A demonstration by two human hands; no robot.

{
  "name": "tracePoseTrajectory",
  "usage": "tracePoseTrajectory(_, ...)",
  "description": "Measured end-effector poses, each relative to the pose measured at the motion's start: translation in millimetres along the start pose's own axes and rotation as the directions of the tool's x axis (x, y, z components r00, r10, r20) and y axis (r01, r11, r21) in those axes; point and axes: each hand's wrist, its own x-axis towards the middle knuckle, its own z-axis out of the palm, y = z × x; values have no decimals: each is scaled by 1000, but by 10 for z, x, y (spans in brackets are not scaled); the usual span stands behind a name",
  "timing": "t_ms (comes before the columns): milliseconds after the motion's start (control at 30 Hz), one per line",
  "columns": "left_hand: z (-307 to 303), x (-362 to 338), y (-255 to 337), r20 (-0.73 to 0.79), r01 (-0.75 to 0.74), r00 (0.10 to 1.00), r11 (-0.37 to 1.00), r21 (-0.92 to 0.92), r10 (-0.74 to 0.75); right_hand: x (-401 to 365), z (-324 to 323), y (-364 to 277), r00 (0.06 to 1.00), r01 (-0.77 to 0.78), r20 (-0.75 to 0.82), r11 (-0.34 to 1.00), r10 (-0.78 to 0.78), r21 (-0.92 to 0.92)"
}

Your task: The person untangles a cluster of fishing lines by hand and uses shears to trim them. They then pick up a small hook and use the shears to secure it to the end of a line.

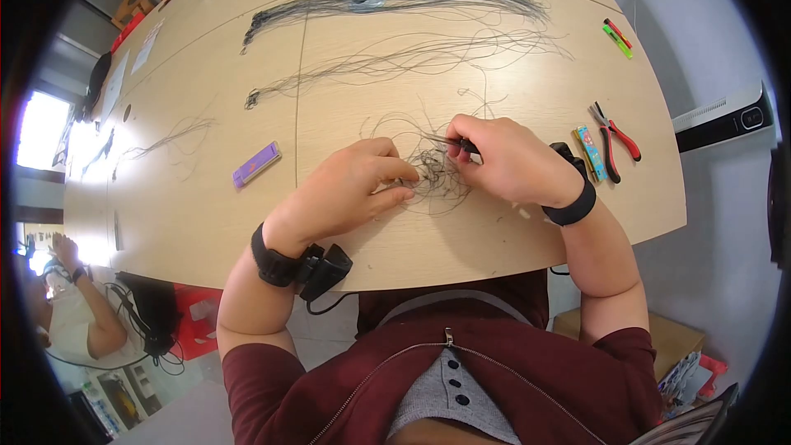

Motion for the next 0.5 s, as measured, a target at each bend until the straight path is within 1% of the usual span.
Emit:
tracePoseTrajectory(67,1,4,-12,1,-5,1000,1000,-11,5,-2,-24,11,999,31,-20,999,-30,24)
tracePoseTrajectory(167,-13,-2,-9,16,7,1000,1000,-11,-7,-44,11,64,987,155,-19,974,-160,-163)
tracePoseTrajectory(267,-27,-8,-16,22,1,1000,1000,-18,0,-41,42,49,995,95,12,956,-95,-277)
tracePoseTrajectory(367,-30,-7,-41,10,-5,1000,999,-39,5,-43,28,10,998,36,65,959,-18,-281)
tracePoseTrajectory(467,-44,0,-11,-50,5,999,996,-94,-9,-13,-19,19,1000,-9,29,996,12,-90)
tracePoseTrajectory(500,-55,0,16,-78,8,997,993,-117,-17,-11,-42,7,1000,-20,-4,994,20,105)
